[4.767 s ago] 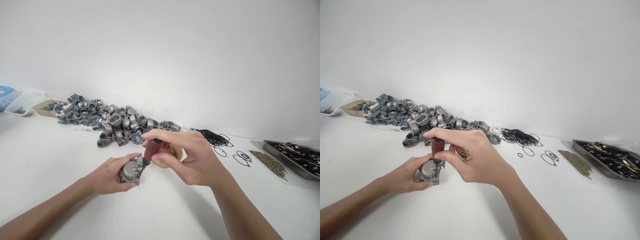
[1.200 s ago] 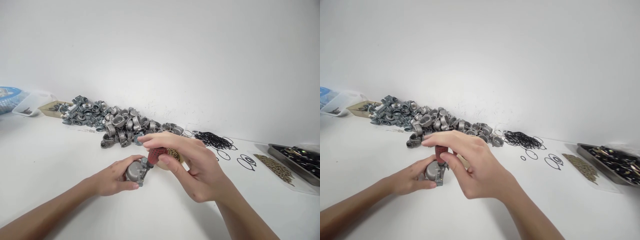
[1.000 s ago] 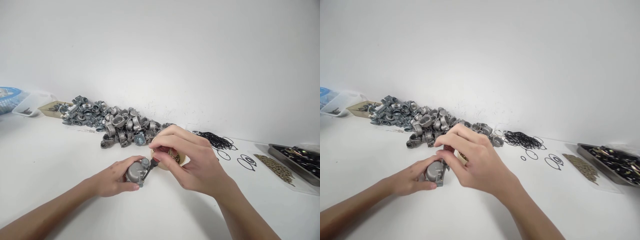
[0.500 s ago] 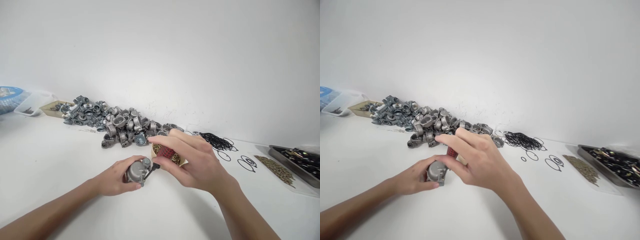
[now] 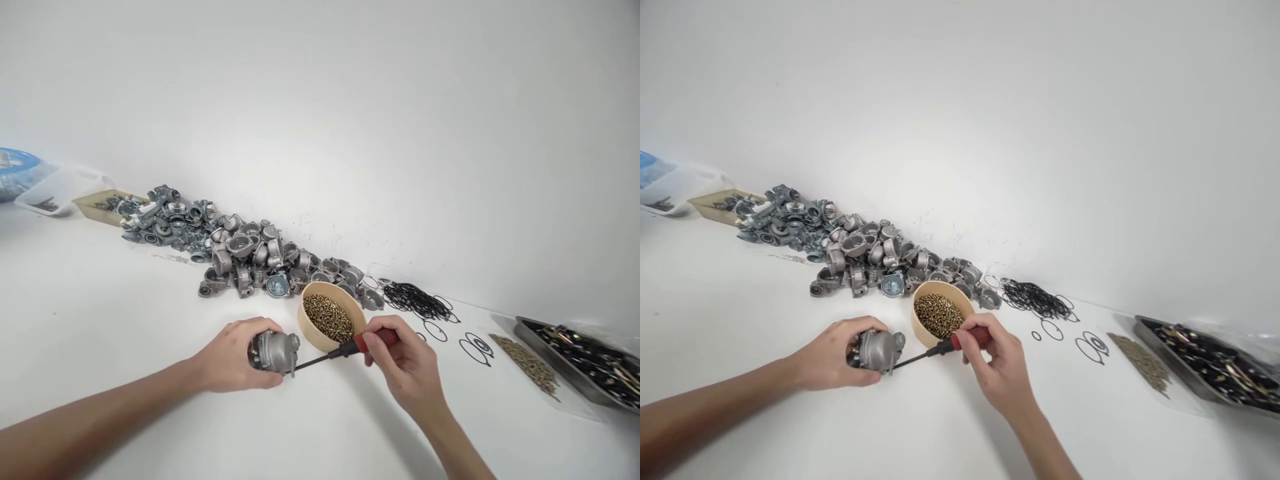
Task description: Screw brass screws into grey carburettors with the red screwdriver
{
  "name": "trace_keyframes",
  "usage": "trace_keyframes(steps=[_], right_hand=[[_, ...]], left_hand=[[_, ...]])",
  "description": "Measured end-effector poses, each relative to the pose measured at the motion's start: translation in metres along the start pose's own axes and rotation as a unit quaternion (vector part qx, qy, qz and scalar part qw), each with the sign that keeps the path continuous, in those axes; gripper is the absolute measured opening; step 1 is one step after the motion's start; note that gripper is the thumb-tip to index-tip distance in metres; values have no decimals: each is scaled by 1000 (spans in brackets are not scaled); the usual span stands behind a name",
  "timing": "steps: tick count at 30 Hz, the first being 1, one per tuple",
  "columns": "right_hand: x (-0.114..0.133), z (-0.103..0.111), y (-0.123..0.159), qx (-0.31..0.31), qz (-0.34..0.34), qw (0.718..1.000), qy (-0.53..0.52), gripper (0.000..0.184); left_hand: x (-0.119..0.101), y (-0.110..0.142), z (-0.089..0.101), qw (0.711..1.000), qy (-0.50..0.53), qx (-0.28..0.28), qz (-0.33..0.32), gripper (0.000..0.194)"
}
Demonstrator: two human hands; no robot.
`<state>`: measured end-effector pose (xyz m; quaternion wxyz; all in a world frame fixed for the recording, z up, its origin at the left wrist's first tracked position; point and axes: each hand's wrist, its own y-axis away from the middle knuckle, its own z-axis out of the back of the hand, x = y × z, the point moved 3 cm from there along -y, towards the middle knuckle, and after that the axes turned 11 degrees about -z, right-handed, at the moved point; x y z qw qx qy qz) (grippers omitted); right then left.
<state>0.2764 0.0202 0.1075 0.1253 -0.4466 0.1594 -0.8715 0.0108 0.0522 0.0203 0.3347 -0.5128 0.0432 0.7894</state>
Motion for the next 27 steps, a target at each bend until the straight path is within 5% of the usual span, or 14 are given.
trace_keyframes(steps=[11, 18, 21, 27], right_hand=[[-20, -2, 19, 68, -175, 981, -43, 34], [-20, 6, 7, 152, -14, 988, 13, 13], [-24, 6, 7, 178, -17, 984, 20, 19], [-25, 5, 12, 135, 24, 990, 29, 16]], left_hand=[[12, 16, -8, 981, -192, 23, -13, 50], [9, 16, -4, 983, -179, 37, -9, 49], [9, 16, -3, 984, -174, 34, -10, 47], [12, 15, -3, 986, -165, 29, -13, 49]])
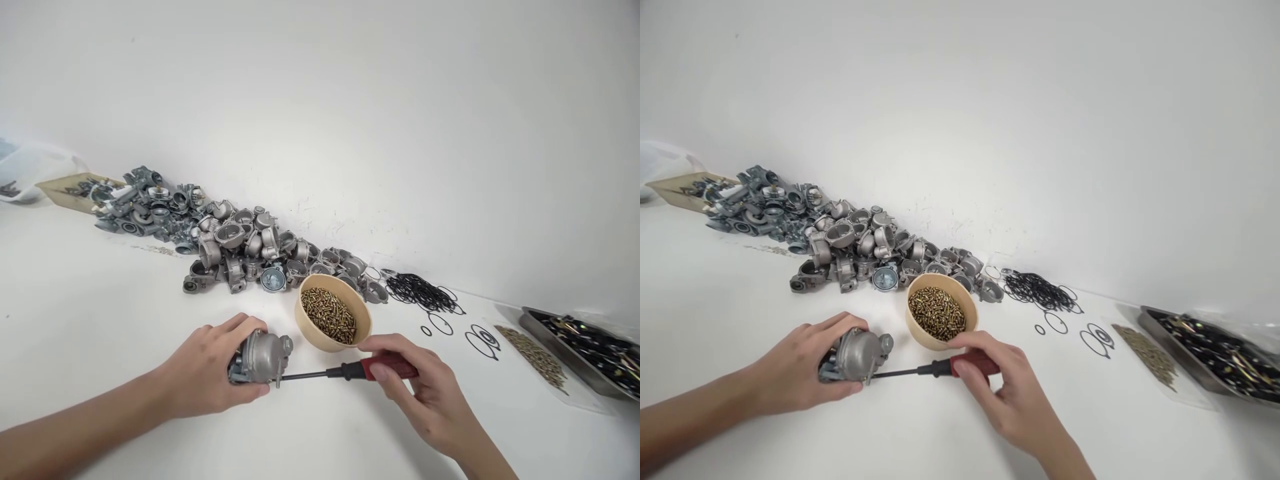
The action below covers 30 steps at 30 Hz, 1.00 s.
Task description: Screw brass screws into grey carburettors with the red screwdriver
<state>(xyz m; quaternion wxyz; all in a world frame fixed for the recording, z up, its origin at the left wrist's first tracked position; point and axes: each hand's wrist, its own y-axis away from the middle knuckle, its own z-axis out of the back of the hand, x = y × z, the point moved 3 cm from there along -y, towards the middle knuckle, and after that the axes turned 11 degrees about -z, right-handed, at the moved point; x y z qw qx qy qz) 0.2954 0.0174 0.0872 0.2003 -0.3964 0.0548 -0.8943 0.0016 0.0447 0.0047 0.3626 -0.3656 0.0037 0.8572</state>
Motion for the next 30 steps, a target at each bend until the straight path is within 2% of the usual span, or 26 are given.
trace_keyframes(steps=[3, 6, 11, 16, 20, 22, 27, 30], right_hand=[[-1, 0, 1, -8, 19, 1000, 7, 25], [-3, -1, 1, -5, 2, 1000, -10, 21], [1, 0, 1, -11, 16, 1000, -7, 23], [-3, -1, -2, 13, -36, 999, -22, 26], [3, 0, -1, -3, 22, 1000, -2, 21], [5, -1, 1, 3, 36, 999, -18, 27], [1, -4, 2, -35, -46, 997, -46, 18], [2, -3, 1, -42, -12, 999, -26, 19]], left_hand=[[-1, 0, 1, 1000, 0, 2, 0, 49], [-1, 0, 1, 1000, -1, 5, 0, 48], [-2, 0, 2, 1000, -4, -2, -8, 48], [-1, 0, 2, 1000, -2, -3, -9, 47], [-2, 0, 2, 1000, 1, -2, -6, 48], [-2, -1, 2, 1000, 3, -2, -7, 48], [-3, -2, 3, 1000, 5, -1, -3, 48], [-3, -1, 4, 1000, 6, 1, -2, 47]])
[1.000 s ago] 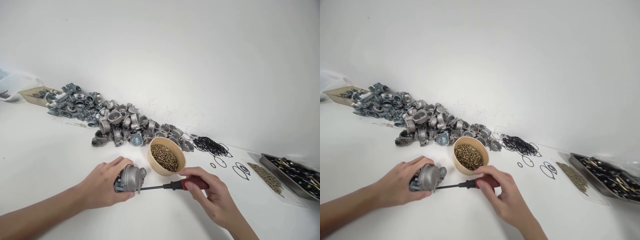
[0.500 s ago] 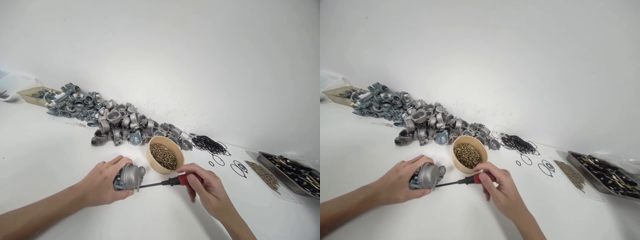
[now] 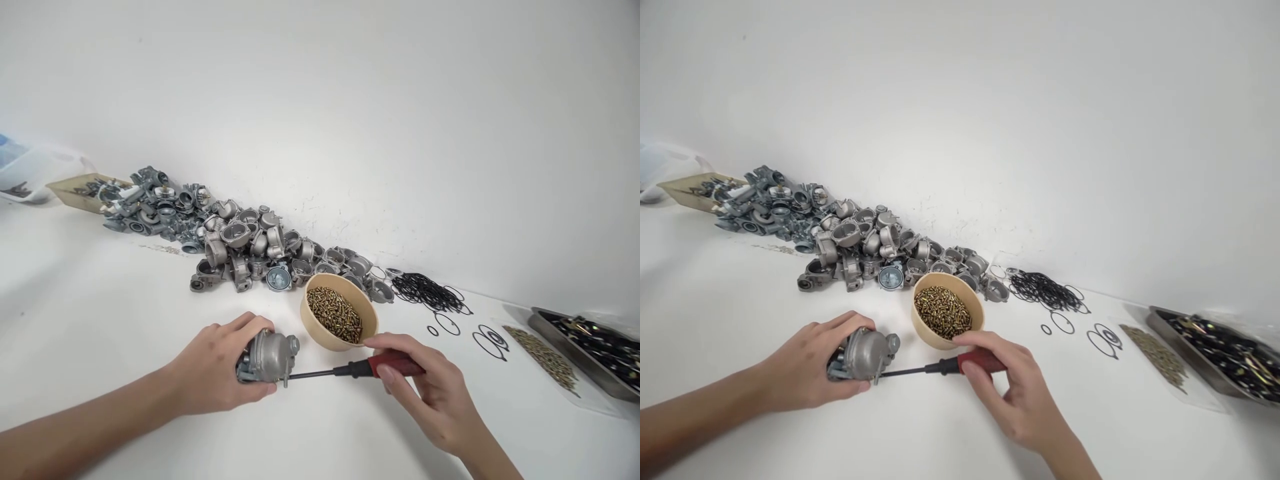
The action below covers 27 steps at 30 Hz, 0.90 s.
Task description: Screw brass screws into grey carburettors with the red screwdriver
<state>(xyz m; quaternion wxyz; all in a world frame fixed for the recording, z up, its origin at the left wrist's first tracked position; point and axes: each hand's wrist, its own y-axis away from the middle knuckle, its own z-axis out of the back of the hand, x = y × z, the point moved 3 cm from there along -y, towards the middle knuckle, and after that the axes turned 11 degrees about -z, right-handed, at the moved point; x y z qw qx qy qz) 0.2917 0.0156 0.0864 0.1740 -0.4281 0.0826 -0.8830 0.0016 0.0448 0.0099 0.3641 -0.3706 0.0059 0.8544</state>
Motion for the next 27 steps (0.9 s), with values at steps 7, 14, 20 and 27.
trace_keyframes(steps=[7, 14, 20, 27], right_hand=[[-10, 4, -1, 64, 21, 998, -12, 26], [0, 5, -3, 52, 54, 997, 37, 27], [2, 5, -5, 51, 79, 995, 37, 35], [1, 6, -6, 40, 86, 995, 39, 34]], left_hand=[[-1, 0, 1, 1000, 3, 5, 1, 46], [-1, -1, 1, 1000, 6, 6, 7, 46], [-1, -1, 1, 1000, 5, 4, 7, 47], [-1, 0, 2, 1000, 7, 1, 5, 47]])
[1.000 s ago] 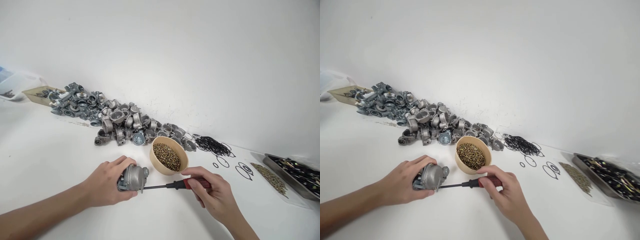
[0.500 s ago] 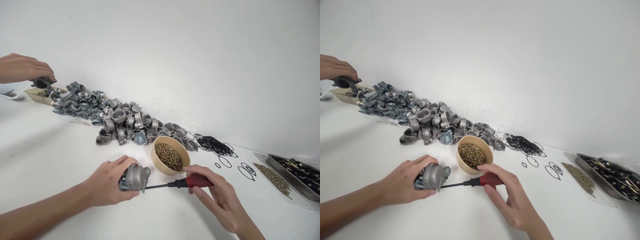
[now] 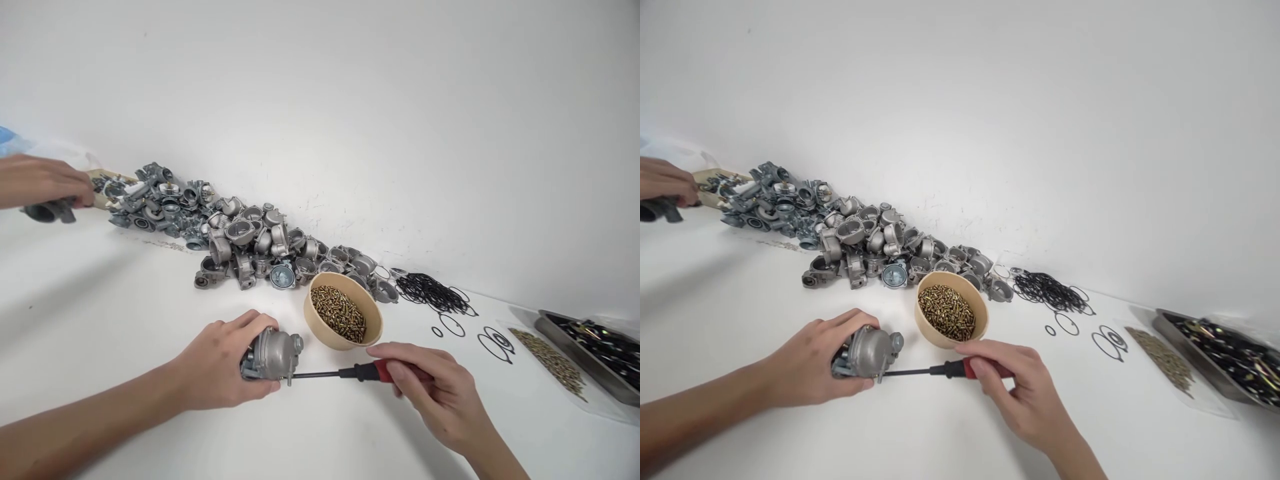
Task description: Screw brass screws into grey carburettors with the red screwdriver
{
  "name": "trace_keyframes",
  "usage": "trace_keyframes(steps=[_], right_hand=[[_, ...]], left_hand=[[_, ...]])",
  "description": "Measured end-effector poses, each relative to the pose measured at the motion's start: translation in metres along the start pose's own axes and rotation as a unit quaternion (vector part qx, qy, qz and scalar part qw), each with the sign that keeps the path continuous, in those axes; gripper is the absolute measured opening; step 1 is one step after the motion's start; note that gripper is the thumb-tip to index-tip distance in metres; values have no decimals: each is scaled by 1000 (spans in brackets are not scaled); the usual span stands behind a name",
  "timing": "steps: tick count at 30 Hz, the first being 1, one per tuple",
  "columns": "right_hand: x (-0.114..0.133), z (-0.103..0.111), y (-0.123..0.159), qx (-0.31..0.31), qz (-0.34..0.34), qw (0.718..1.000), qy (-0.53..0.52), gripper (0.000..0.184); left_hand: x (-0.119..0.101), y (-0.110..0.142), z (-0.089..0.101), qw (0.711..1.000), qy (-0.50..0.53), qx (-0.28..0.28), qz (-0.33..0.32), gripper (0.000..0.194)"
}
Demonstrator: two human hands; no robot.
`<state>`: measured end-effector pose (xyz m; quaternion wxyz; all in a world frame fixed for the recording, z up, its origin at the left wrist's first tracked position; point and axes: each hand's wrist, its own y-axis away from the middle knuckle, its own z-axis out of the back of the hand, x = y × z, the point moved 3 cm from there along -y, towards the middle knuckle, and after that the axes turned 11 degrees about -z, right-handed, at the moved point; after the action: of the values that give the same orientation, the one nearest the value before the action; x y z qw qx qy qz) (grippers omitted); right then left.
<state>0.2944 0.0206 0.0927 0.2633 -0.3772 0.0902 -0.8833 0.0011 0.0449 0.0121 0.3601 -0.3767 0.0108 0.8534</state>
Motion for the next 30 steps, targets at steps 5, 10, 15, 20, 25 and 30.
trace_keyframes(steps=[5, 10, 15, 20, 25, 30], right_hand=[[-1, -2, 2, 16, 7, 1000, 11, 38], [4, -4, 2, -9, 32, 999, 18, 39], [2, -3, 3, 8, 6, 1000, 9, 40], [-1, -3, 4, 8, -1, 1000, 1, 39], [-5, -4, 6, -2, -58, 998, -32, 25], [-6, -4, 5, -11, -66, 996, -57, 17]], left_hand=[[0, 0, 0, 1000, 4, -6, -10, 47], [0, 0, 0, 1000, -1, -8, -6, 47], [0, 0, -1, 1000, -4, -5, -6, 48], [2, 0, -2, 1000, -10, -9, -7, 49], [2, 0, -2, 1000, -13, -8, -8, 49], [1, 0, -2, 1000, -16, -10, -14, 47]])
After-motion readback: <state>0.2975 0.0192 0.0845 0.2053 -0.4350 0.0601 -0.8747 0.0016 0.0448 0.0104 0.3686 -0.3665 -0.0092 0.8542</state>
